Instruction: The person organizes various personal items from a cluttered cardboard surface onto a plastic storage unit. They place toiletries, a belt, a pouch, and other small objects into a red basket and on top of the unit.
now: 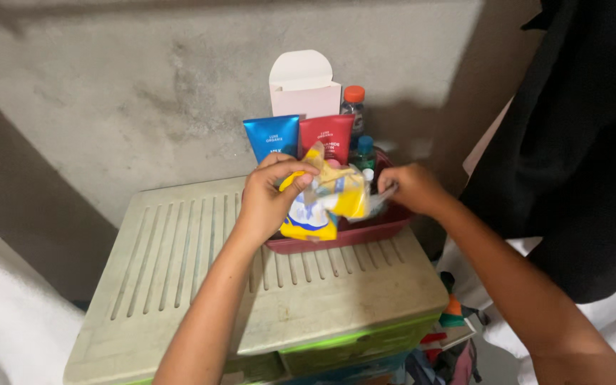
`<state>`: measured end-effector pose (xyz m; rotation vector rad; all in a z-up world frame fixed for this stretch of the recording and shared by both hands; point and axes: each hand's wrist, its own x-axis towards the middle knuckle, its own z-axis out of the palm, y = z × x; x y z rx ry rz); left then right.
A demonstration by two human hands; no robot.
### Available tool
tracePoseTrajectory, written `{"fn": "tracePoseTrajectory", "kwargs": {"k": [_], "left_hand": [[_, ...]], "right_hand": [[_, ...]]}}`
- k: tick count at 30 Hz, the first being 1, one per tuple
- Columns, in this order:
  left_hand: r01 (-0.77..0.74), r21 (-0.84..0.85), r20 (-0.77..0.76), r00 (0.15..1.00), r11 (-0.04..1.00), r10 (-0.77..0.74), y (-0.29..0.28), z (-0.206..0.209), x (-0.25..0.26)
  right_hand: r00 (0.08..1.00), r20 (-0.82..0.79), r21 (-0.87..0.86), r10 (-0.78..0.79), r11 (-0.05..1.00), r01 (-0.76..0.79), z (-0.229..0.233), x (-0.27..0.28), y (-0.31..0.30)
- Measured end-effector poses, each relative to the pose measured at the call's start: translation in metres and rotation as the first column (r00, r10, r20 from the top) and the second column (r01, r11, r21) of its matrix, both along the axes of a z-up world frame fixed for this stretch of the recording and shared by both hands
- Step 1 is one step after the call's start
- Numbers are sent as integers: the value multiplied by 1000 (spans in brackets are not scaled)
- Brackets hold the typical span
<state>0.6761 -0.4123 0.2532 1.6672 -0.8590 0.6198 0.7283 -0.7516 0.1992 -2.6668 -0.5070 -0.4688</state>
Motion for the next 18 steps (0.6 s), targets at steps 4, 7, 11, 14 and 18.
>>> {"fn": "tracePoseTrajectory", "kwargs": {"k": [4, 7, 11, 14, 18], "left_hand": [[84, -79, -74, 993, 993, -90, -5, -6, -1], [152, -138, -145, 974, 979, -172, -8, -12, -7], [193, -258, -183, 952, 947, -244, -19, -16, -12], [307, -348, -162, 911, 886, -380, -27, -15, -15], [257, -205, -22, 964, 945, -267, -33, -11, -22]], "right_hand": [[997, 45, -128, -64, 989, 70, 4, -16, 16], [1000, 14, -98, -8, 995, 9, 29, -38, 26], [994, 92, -67, 67, 996, -61, 62, -79, 36], [971, 114, -23, 210, 978, -209, 71, -107, 52], [949, 42, 168, 314, 934, -316, 73, -129, 61]]}}
